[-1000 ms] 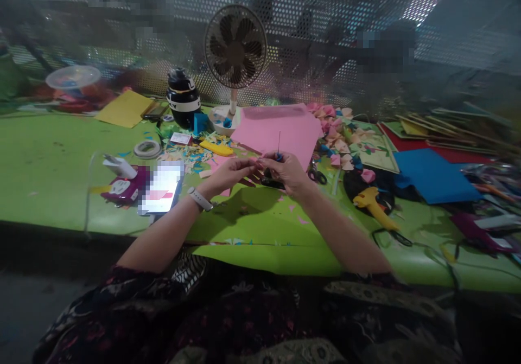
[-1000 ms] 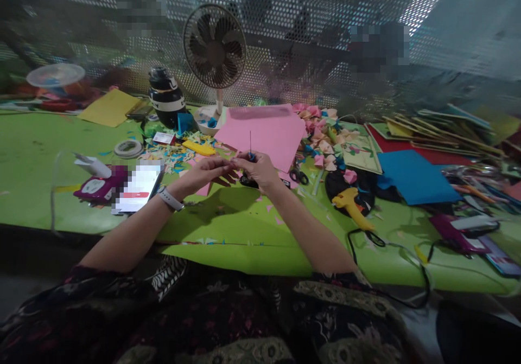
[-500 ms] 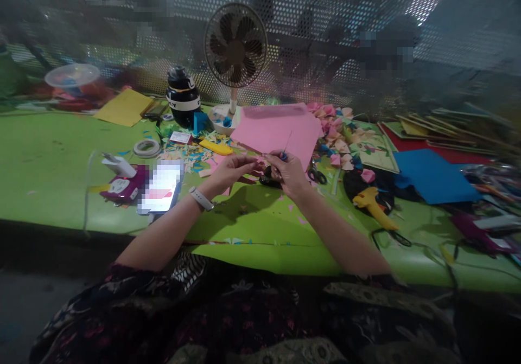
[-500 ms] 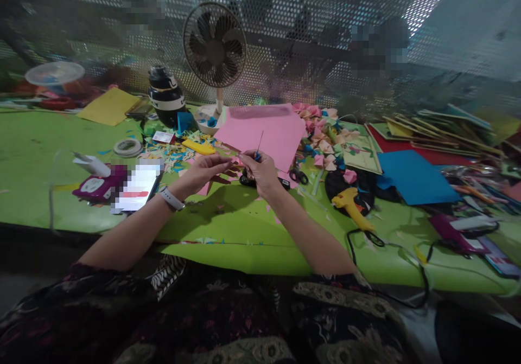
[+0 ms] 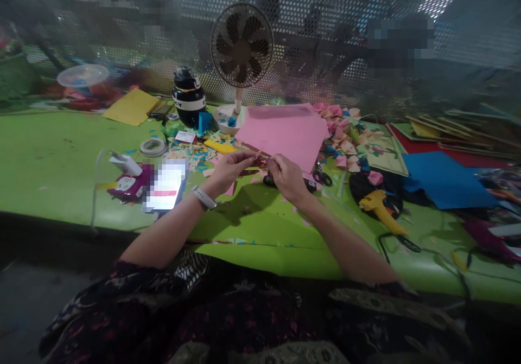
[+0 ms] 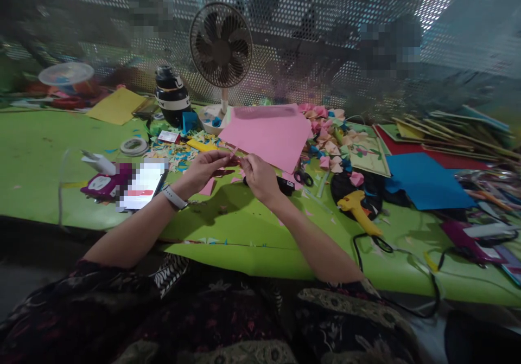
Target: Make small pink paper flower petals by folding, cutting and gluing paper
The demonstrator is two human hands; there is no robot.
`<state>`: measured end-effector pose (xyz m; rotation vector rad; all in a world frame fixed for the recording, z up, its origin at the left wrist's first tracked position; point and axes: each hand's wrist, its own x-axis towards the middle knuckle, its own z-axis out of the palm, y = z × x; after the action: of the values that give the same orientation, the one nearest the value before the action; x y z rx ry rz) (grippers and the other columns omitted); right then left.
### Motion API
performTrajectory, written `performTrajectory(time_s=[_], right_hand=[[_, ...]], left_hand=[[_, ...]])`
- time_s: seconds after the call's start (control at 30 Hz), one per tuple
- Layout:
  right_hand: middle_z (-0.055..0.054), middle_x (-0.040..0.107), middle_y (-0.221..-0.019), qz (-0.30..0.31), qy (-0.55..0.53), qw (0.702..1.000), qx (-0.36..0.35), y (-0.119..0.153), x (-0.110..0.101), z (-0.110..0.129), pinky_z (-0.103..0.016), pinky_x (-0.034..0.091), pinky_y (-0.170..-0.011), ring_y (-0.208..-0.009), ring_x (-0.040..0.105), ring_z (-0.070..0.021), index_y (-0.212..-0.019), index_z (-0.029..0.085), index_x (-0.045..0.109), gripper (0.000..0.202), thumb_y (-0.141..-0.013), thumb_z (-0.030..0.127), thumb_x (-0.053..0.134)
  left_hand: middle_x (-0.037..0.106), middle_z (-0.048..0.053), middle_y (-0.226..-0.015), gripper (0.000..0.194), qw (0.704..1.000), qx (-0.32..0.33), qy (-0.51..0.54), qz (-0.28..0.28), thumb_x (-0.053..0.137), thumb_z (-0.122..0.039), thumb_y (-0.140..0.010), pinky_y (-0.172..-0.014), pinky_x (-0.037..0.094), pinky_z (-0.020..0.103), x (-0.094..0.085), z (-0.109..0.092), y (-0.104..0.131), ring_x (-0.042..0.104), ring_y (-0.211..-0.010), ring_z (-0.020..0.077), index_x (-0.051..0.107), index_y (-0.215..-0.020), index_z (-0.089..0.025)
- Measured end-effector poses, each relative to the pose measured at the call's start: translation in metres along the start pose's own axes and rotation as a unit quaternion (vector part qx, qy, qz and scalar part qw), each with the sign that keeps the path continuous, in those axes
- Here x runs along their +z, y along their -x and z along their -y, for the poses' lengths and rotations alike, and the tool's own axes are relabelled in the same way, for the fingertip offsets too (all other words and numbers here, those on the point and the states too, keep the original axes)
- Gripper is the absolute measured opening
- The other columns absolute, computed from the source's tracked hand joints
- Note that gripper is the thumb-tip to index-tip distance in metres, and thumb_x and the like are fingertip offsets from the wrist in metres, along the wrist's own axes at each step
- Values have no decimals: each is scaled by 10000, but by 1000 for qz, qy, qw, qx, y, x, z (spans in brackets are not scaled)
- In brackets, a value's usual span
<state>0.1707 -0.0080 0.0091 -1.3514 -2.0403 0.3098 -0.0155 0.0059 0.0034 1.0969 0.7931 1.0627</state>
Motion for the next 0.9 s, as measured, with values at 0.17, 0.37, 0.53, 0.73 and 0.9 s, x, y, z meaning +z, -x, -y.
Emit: performTrajectory(time_s=[0.17,0.37,0.53,0.73,0.9], right_hand=[[-101,692,-902,24,38,999,-15,-1,3,-3,-306,390,-727,-838,608,-228,-901,211,592,450,-1030,512,284],[-99,696,-876,26,33,999,-16,-2,-1,-2,-299,388,-707,-819,614,-224,-905,196,614,433,-1029,478,310],[-81,690,-840,33,-15,999,-27,0,-4,2,-296,422,-735,-796,623,-210,-887,207,615,476,-1018,550,312],[-73,705,-849,32,-48,998,-33,0,-6,5,-306,441,-726,-776,632,-206,-859,221,616,462,-1000,570,350],[-70,695,-802,34,-61,997,-41,0,-7,6,-310,449,-719,-749,634,-207,-854,211,628,419,-996,520,384]], left_hand=[[770,78,-1049,109,1000,-1,2,3,719,-215,-850,-973,529,343,2,-1,0,713,-1040,185,725,-935,-147],[778,78,-1023,184,999,34,5,8,798,-212,-758,-968,531,341,0,1,-1,722,-969,176,760,-925,-146],[782,88,-999,243,998,60,-25,-1,824,-297,-739,-944,545,357,-4,6,-3,726,-957,190,780,-934,-159],[784,72,-926,192,998,60,-7,-18,836,-269,-717,-964,539,370,-2,5,-2,723,-892,165,784,-864,-157],[783,59,-894,183,998,61,16,-13,846,-265,-707,-966,540,370,1,2,0,724,-863,156,781,-839,-156]])
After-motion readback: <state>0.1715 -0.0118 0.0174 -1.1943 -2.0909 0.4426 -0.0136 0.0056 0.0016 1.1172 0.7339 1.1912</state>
